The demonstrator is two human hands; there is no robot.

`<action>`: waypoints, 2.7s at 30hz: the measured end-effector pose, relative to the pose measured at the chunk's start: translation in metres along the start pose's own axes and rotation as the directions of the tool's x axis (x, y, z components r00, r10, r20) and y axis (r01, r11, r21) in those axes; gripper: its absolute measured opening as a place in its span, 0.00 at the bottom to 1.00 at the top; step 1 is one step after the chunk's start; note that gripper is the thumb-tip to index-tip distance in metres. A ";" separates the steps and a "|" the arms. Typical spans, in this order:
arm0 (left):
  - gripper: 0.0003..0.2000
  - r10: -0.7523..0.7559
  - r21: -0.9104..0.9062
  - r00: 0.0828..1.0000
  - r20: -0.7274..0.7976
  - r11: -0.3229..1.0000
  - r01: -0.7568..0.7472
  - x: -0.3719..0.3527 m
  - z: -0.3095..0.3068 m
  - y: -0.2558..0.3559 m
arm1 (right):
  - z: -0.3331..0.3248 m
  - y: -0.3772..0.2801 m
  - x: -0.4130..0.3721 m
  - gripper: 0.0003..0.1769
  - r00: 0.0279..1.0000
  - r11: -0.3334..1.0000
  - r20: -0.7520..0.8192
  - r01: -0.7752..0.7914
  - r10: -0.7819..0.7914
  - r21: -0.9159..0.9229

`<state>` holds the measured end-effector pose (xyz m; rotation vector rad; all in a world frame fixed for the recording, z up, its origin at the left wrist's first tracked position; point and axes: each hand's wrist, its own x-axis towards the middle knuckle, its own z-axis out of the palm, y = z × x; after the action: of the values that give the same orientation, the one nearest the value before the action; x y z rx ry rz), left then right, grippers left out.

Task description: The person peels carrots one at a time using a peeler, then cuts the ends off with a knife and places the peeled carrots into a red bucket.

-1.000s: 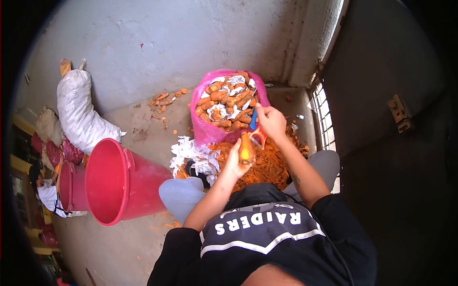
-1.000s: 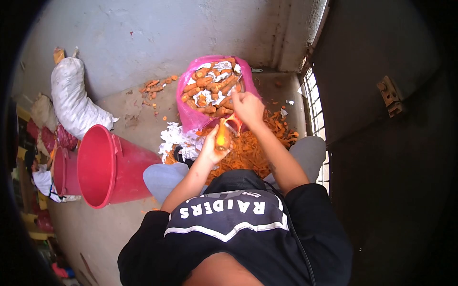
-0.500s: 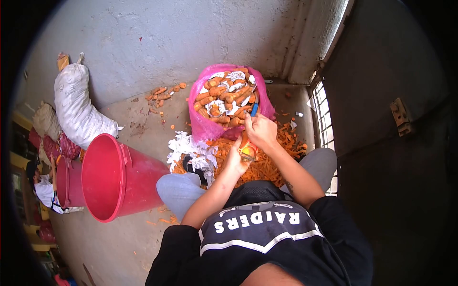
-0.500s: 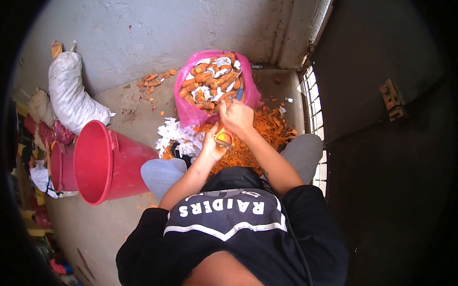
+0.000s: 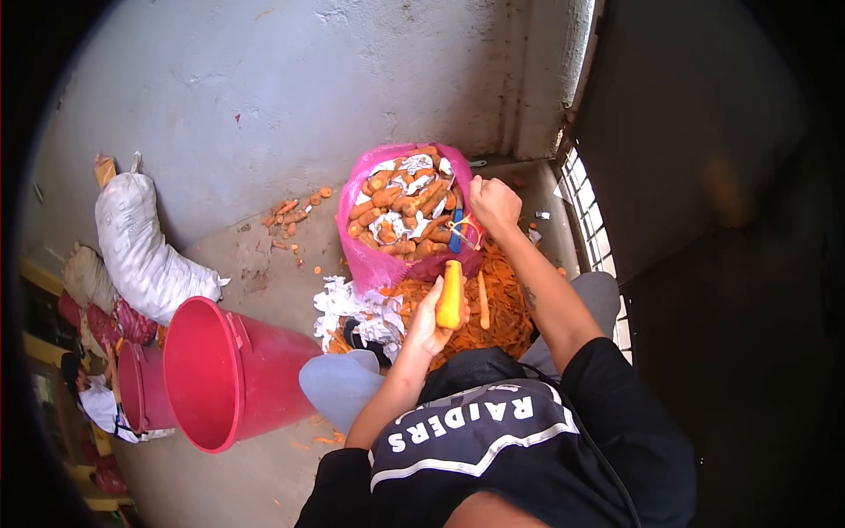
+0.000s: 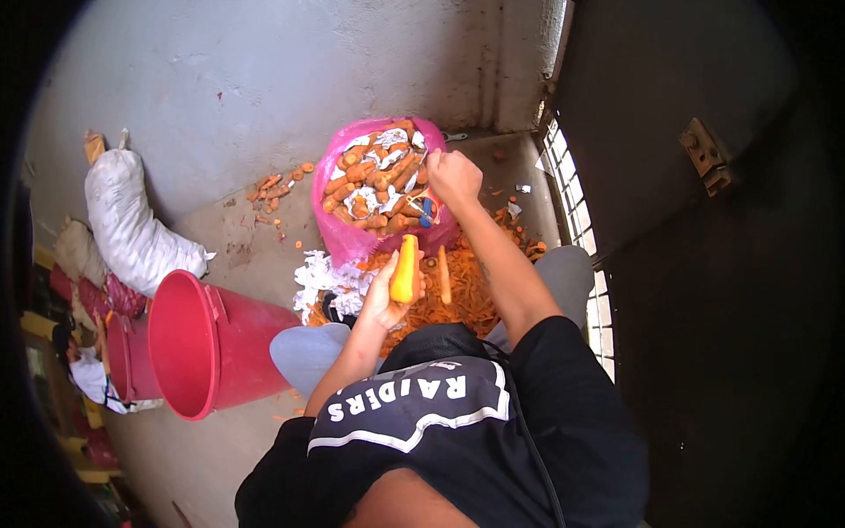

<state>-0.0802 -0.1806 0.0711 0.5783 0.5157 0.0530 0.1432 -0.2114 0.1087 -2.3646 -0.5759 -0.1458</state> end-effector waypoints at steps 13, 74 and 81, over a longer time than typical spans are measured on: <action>0.18 0.030 -0.115 0.987 -0.157 0.992 -0.049 0.040 -0.017 -0.005 | -0.016 -0.021 -0.092 0.22 0.969 0.956 0.062 0.226 -0.241 0.189; 0.20 0.123 0.197 0.981 -0.147 0.976 -0.093 -0.016 0.004 0.010 | 0.010 -0.026 -0.024 0.31 0.996 0.998 0.067 0.048 -0.050 0.030; 0.22 0.054 0.069 0.998 -0.014 0.996 -0.053 -0.002 0.002 0.011 | 0.000 -0.013 -0.021 0.28 0.990 0.991 -0.101 0.106 -0.097 0.085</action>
<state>-0.0799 -0.1731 0.0796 0.6593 0.5192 0.0907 0.1181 -0.2106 0.1117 -2.2282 -0.6430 -0.2731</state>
